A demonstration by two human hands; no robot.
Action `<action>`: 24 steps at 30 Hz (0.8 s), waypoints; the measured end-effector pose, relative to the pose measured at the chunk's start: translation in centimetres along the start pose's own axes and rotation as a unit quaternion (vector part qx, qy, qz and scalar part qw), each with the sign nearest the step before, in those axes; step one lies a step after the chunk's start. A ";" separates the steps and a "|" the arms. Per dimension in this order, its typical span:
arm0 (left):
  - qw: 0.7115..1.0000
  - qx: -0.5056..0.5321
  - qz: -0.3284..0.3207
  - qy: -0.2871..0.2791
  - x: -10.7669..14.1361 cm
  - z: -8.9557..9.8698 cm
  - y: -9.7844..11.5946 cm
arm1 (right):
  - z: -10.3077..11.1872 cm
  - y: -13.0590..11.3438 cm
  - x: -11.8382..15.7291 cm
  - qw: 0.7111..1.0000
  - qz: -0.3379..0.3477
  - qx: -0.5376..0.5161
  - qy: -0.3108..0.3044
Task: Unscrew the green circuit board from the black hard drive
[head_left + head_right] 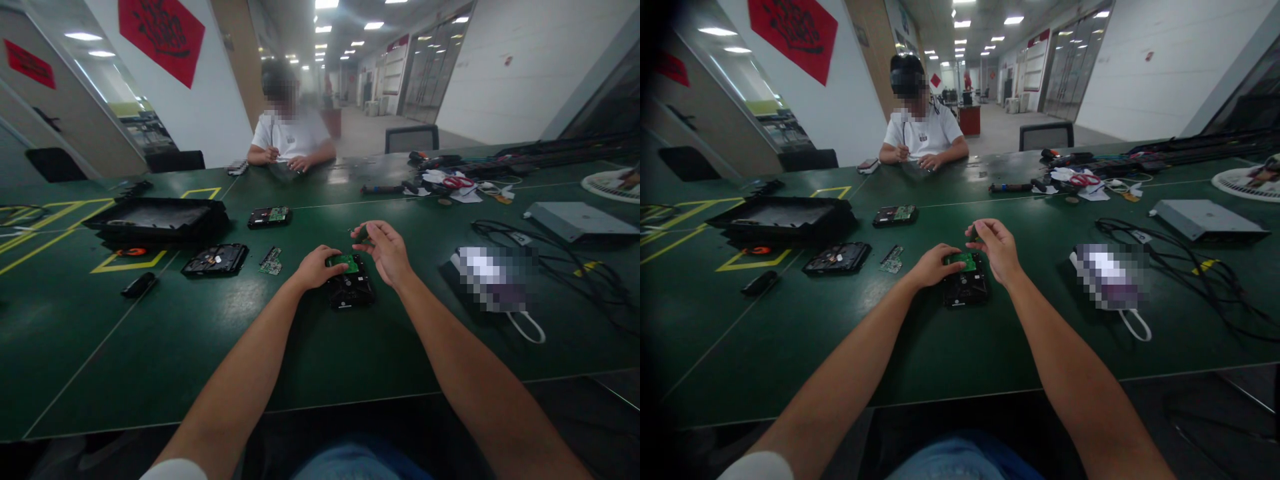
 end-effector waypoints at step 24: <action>1.000 -0.004 -0.003 -0.001 -0.1 -0.1 0.0 | 0.4 0.4 -0.1 1.000 -0.004 -0.022 -0.004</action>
Point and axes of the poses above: each hand's wrist, its own x-axis away from the middle knuckle, its own z-axis out of the back of the hand, y = z × x, the point moved 8 cm from there along -x, towards the middle knuckle, and after that the axes turned 13 degrees about -x, right-handed, at the moved point
